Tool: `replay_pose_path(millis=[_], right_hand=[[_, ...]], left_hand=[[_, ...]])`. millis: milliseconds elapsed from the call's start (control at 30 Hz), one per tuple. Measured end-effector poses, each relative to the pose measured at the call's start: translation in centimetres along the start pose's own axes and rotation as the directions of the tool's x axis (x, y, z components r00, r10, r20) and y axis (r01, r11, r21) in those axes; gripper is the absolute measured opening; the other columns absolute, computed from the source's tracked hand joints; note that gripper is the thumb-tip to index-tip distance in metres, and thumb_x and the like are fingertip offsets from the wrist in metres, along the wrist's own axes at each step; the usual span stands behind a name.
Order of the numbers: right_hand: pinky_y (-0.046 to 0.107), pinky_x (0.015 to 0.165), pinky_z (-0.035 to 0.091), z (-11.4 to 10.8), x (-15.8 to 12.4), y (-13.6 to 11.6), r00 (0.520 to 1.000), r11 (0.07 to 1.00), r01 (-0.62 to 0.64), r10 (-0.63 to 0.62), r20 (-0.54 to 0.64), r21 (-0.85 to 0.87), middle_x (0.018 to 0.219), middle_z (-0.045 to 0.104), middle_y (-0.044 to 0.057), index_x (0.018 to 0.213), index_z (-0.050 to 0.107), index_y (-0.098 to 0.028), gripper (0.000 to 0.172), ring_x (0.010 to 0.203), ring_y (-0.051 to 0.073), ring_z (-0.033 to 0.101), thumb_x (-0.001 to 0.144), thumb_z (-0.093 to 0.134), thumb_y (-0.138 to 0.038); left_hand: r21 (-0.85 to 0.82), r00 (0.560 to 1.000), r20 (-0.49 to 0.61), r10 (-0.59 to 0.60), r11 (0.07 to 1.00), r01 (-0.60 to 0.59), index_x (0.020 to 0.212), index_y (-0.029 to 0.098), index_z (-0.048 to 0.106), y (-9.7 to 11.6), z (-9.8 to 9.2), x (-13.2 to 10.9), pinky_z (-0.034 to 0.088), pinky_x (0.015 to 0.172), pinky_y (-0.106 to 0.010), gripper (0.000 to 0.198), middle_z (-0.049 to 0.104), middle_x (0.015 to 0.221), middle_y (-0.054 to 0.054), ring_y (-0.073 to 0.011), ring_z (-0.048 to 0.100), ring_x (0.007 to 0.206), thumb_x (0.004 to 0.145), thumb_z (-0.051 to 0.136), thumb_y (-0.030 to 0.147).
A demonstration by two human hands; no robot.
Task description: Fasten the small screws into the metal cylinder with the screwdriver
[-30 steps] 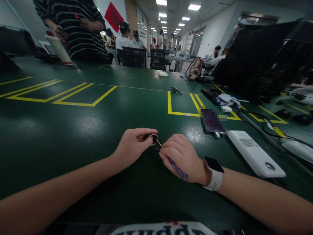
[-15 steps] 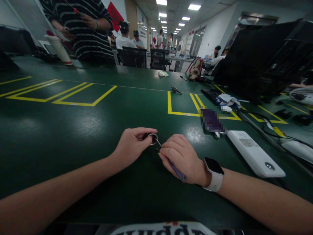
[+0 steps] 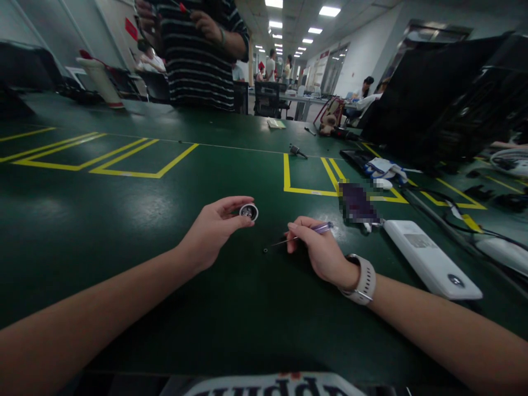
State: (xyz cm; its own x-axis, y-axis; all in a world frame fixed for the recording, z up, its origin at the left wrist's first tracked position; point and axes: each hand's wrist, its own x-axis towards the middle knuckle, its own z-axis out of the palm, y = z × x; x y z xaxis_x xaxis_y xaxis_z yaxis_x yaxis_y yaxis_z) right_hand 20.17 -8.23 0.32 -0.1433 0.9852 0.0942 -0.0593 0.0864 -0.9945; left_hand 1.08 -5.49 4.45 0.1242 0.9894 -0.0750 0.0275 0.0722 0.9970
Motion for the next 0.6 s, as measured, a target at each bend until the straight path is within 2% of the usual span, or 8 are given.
replay_pose_path(millis=[200,367,433,500,600], right_hand=[[0.026,0.057,0.041,0.1,-0.3,-0.4,0.999,0.996,-0.016,0.019,0.038,-0.088,0.054,0.056,-0.003,0.063,0.055,-0.017,0.023,0.053,0.011,0.053,0.083,0.054,-0.030],[0.026,0.056,0.040,0.3,-0.7,-2.0,0.993,0.938,0.065,-0.028,0.113,-0.339,0.054,0.056,-0.002,0.061,0.054,-0.018,0.026,0.054,0.012,0.053,0.085,0.049,-0.028],[0.026,0.056,0.039,0.4,-0.9,-2.5,0.982,0.874,0.146,-0.071,0.176,-0.463,0.054,0.054,-0.002,0.059,0.052,-0.018,0.028,0.054,0.012,0.052,0.086,0.048,-0.026],[0.026,0.059,0.039,0.6,-1.2,-2.5,0.954,0.774,0.283,-0.167,0.249,-0.566,0.054,0.052,-0.003,0.058,0.050,-0.018,0.030,0.054,0.011,0.049,0.087,0.048,-0.024],[0.028,0.065,0.038,0.7,-1.6,-1.8,0.870,0.601,0.493,-0.342,0.355,-0.629,0.059,0.050,-0.003,0.062,0.047,-0.018,0.027,0.058,0.011,0.046,0.088,0.047,-0.021]], left_hand=[[-0.068,0.999,0.008,-0.034,0.997,0.034,0.092,0.015,0.058,0.1,0.0,0.0,0.051,0.082,-0.032,0.033,0.067,0.096,-0.006,-0.0184,0.064,0.090,0.062,0.072,0.011],[-0.084,0.998,0.004,-0.055,0.995,0.055,0.090,0.014,0.061,0.4,0.1,-0.1,0.050,0.082,-0.031,0.031,0.068,0.093,-0.005,-0.0169,0.063,0.087,0.061,0.070,0.008],[-0.108,0.998,0.016,-0.056,0.992,0.057,0.092,0.014,0.062,0.3,0.1,0.0,0.050,0.080,-0.029,0.031,0.068,0.093,-0.005,-0.0159,0.063,0.086,0.062,0.069,0.007],[-0.148,0.999,0.031,-0.044,0.988,0.049,0.092,0.014,0.061,0.1,0.1,0.1,0.050,0.078,-0.028,0.031,0.068,0.093,-0.005,-0.0151,0.063,0.084,0.063,0.070,0.008],[-0.189,0.999,0.039,-0.031,0.981,0.038,0.090,0.014,0.060,-0.1,0.1,0.2,0.050,0.076,-0.026,0.032,0.069,0.091,-0.004,-0.0146,0.063,0.082,0.061,0.071,0.009]])
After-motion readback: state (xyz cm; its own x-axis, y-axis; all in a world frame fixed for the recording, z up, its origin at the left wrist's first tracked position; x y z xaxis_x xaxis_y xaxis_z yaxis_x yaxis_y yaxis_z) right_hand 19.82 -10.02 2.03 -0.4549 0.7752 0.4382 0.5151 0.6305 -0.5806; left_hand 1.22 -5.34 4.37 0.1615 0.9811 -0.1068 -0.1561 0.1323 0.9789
